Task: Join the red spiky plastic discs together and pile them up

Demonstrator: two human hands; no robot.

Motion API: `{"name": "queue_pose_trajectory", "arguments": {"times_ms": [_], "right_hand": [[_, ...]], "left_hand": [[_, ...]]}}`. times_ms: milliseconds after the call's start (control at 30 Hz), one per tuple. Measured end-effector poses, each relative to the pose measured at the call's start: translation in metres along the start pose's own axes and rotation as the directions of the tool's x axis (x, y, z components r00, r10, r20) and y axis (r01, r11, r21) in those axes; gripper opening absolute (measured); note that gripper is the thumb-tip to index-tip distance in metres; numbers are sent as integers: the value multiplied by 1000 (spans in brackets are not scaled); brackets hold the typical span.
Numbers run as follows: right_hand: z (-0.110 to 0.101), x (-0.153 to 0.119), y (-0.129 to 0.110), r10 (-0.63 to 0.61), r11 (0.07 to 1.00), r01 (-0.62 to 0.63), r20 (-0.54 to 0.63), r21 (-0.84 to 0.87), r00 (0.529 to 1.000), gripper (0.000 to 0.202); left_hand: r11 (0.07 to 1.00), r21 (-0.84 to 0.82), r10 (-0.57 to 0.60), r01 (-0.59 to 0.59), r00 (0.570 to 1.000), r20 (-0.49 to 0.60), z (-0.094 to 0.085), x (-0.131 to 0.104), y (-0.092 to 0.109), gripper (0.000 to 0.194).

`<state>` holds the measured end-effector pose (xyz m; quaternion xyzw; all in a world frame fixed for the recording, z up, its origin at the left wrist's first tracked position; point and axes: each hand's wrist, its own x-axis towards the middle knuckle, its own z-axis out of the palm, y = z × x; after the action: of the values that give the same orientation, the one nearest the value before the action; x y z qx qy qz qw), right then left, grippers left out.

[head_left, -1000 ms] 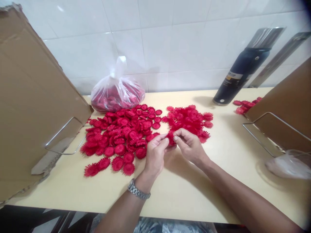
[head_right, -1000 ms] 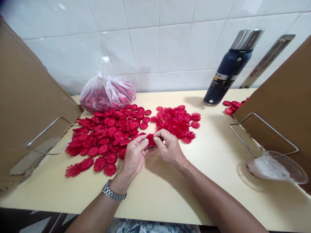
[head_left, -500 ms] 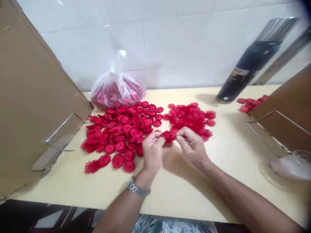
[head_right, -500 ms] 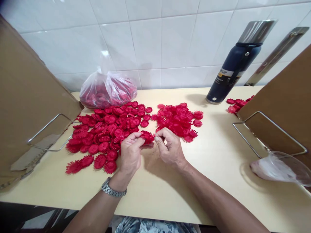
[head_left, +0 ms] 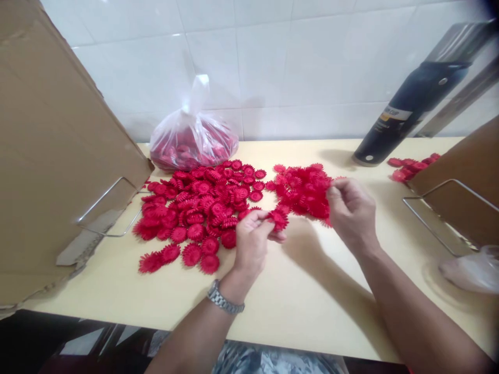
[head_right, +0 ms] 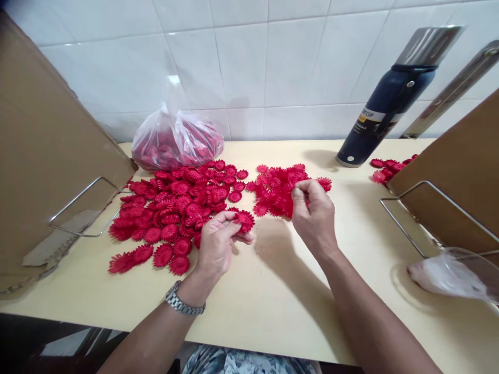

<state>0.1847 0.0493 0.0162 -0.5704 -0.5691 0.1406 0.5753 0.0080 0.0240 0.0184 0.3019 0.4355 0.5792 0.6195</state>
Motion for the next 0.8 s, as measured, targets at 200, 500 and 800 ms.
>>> {"name": "queue_pose_trajectory", "arguments": {"times_ms": [200, 500, 800], "right_hand": [[-9, 4, 5, -375, 781, 421, 193, -462, 907, 16], [20, -29, -24, -364, 926, 369, 451, 79, 815, 16], [9, -13, -5, 120, 984, -129, 76, 119, 990, 20]], "left_hand": [[997, 71, -41, 42, 999, -16, 5, -3, -4, 20], [997, 70, -20, 16, 998, 64, 4, -8, -10, 14], [1000, 16, -7, 8, 999, -33, 0, -6, 1, 20]]}}
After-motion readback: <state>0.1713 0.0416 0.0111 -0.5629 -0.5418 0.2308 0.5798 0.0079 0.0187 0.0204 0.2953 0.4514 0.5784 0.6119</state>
